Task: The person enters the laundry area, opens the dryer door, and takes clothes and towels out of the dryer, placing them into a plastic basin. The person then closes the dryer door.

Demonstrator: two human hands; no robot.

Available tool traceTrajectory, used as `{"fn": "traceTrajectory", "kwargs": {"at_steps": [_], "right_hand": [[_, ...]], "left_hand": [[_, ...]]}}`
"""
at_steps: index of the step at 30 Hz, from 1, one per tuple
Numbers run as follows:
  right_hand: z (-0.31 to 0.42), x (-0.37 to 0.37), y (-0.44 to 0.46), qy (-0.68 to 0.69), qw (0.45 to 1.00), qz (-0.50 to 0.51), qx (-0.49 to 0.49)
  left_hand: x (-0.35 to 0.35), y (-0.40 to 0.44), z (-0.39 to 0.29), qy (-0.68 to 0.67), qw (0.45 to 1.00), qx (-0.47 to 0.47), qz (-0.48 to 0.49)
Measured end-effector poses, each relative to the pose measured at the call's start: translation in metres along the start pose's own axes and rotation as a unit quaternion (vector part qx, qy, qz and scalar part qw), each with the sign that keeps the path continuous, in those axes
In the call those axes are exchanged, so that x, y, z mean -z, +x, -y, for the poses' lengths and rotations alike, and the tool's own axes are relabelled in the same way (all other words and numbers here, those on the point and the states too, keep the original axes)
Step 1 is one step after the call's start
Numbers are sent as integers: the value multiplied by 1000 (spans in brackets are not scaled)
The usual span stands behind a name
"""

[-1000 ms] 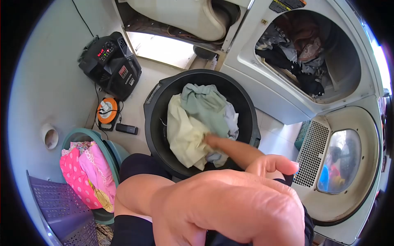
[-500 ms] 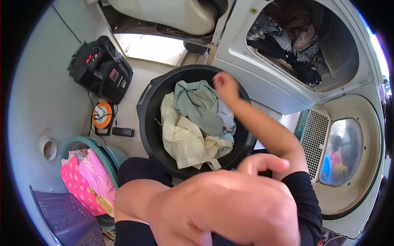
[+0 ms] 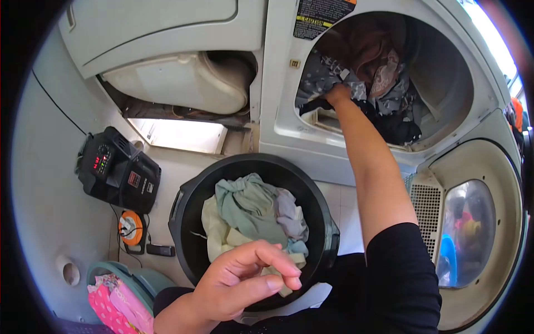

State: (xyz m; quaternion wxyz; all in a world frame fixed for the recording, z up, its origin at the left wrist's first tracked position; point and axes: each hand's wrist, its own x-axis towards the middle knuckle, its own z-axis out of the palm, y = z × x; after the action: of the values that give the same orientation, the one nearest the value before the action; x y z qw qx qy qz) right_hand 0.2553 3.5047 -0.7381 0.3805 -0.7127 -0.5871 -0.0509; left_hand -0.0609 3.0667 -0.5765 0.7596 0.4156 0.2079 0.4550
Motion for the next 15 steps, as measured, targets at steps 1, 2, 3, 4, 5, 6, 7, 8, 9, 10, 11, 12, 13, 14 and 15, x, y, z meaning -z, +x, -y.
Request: {"fn": "traceTrajectory", "kwargs": {"at_steps": [1,2,3,4,5,6,7,8,9,10,11,12,13,14,15], "right_hand": [[-5,-8,15,-2,1000,-15,1],[-8,-17,29,-2,1000,-30,2],[-6,-25,40,-2,999,-44,3],[-7,-33,47,-3,998,-55,2],[-8,-43,51,-5,998,-64,1],[4,-29,53,31,998,-28,-54],[15,-13,52,64,992,10,-109],[14,-19,45,61,992,16,-112],[10,-24,39,41,995,79,-43],[6,-25,35,19,990,140,25],[13,-22,17,44,984,159,66],[26,-16,-4,68,976,177,106],[29,-9,-12,60,978,173,101],[31,1,-18,72,979,174,82],[32,10,-22,85,979,174,63]], "left_hand": [[4,4,0,4,1000,-4,3],[8,8,0,4,1000,-9,-1],[12,11,0,5,1000,-13,-6],[17,14,0,4,1000,-15,-12],[21,17,0,1,1000,-15,-20],[24,21,0,2,1000,-13,-23],[26,24,1,-11,999,-10,-39],[26,26,2,-25,998,-6,-57],[26,29,4,-40,997,-2,-72],[25,30,5,-56,995,1,-84],[23,30,7,-60,995,6,-79],[21,30,10,-58,995,8,-78],[18,31,12,-56,996,10,-75],[15,32,14,-52,996,14,-69],[12,33,16,-47,997,18,-63]]}}
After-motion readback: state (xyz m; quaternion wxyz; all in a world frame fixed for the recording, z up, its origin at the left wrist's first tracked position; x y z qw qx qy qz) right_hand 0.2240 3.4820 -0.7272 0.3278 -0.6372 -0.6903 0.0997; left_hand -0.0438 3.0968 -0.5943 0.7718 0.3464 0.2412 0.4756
